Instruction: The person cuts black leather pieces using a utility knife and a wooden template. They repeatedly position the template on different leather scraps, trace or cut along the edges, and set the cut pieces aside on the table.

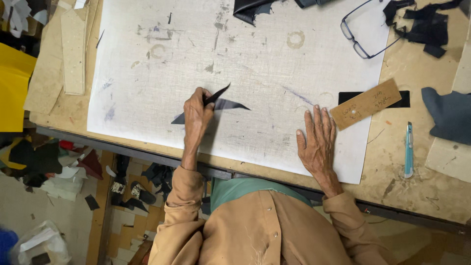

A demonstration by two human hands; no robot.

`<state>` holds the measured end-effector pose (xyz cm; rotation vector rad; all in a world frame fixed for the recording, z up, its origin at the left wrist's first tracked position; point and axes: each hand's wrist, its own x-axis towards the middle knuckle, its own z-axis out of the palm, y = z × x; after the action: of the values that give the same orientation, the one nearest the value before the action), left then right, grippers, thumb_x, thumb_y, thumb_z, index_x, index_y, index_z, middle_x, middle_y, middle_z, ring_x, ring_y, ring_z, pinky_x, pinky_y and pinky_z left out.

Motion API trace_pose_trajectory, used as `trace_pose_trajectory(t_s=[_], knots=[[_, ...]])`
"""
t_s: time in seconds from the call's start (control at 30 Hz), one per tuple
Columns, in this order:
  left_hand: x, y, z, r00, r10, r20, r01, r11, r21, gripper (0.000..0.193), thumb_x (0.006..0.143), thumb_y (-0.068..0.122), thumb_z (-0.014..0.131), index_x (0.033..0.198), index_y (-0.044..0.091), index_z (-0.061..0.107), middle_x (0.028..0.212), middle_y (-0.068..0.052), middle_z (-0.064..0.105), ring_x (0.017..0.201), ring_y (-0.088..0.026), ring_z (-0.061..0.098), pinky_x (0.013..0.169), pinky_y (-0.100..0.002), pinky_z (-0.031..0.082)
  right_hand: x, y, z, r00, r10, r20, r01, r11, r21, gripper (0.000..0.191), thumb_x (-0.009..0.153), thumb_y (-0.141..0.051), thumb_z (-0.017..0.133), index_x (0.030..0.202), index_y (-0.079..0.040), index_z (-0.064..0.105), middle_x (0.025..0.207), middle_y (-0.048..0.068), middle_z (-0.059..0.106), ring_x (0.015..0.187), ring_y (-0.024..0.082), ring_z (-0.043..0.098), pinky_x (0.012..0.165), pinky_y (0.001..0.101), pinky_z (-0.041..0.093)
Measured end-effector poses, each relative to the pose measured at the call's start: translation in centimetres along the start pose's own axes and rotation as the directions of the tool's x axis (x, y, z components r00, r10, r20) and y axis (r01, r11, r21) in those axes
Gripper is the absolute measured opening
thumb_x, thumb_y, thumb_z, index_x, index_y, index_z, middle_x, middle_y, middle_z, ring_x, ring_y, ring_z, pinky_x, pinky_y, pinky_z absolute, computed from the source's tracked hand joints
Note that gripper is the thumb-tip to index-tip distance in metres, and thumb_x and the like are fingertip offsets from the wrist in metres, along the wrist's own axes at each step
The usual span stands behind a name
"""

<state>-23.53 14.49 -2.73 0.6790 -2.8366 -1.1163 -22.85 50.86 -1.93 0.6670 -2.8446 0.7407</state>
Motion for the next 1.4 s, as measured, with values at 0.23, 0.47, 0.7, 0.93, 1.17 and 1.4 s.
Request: trace_pose_trajectory(t_s=[0.23,0.47,0.7,0.93,1.17,1.4], knots=[[-6.1,-5.1,-4.5,0.93,0.223,-0.291,-0.193,0.973,0.128,0.015,0.078,-0.001,0.079,0.091,0.001,0.073,0.1,-0.017,0.062,0.094,-0.029,0.057,0.081,-0.046,0.052,-0.1,-0.2,0.3,0.999,0.019,-0.027,-0.02,0.998,-0.054,0.054,0.106,-0.025,0.054,0.151,0.005,0.049,0.163,0.025,0.038,0.153,0.042,0.029,0.125,0.0584,0.022],[-7.5,-6.9,-2.3,0.89,0.258,-0.376,-0.248,0.966,0.075,0.028,0.073,-0.017,0.051,0.091,-0.004,0.068,0.09,-0.016,0.066,0.081,-0.023,0.062,0.07,-0.037,0.054,-0.3,-0.3,0.7,0.999,0.016,-0.05,-0.017,0.999,-0.028,0.051,0.107,-0.023,0.055,0.149,0.006,0.052,0.163,0.025,0.04,0.153,0.042,0.031,0.126,0.0572,0.025],[-9.3,-8.8,-4.2,0.978,0.195,0.073,-0.186,0.975,-0.121,0.02,0.091,-0.009,0.054,0.082,-0.003,0.07,0.083,-0.016,0.073,0.05,-0.026,0.055,0.04,-0.035,0.041,0.3,-1.5,0.2,0.998,0.06,-0.034,-0.06,0.998,-0.002,0.05,0.104,-0.021,0.061,0.146,0.005,0.055,0.161,0.026,0.042,0.152,0.041,0.032,0.124,0.0551,0.025],[-15.7,-9.6,-11.9,0.659,0.105,0.745,-0.229,0.971,0.066,0.046,0.073,0.022,0.086,0.116,0.01,0.076,0.094,-0.012,0.078,0.08,-0.022,0.072,0.066,-0.037,0.056,2.4,-8.3,-8.9,0.993,0.044,-0.112,0.062,0.61,0.79,0.02,0.12,0.0,0.051,0.138,0.001,0.06,0.099,0.018,0.073,0.099,0.028,0.074,0.093,0.0342,0.064],[-13.2,-4.4,-13.6,0.831,0.488,0.268,-0.437,0.87,-0.23,0.033,0.093,0.022,0.072,0.118,0.001,0.07,0.106,-0.017,0.078,0.072,-0.027,0.072,0.066,-0.038,0.058,3.4,-18.6,-15.9,0.636,-0.643,-0.426,0.493,-0.086,0.866,0.027,0.118,-0.007,0.052,0.143,0.002,0.051,0.108,0.017,0.069,0.108,0.03,0.07,0.101,0.0375,0.057],[-2.8,0.1,-6.9,0.854,0.499,0.15,-0.411,0.822,-0.393,0.051,0.094,0.032,0.069,0.138,0.008,0.061,0.144,-0.015,0.063,0.137,-0.032,0.057,0.116,-0.047,0.046,7.5,-22.7,-11.9,0.534,-0.696,-0.48,0.454,-0.243,0.857,0.038,0.116,-0.014,0.053,0.147,0.003,0.043,0.117,0.016,0.066,0.118,0.032,0.065,0.109,0.0408,0.051]])
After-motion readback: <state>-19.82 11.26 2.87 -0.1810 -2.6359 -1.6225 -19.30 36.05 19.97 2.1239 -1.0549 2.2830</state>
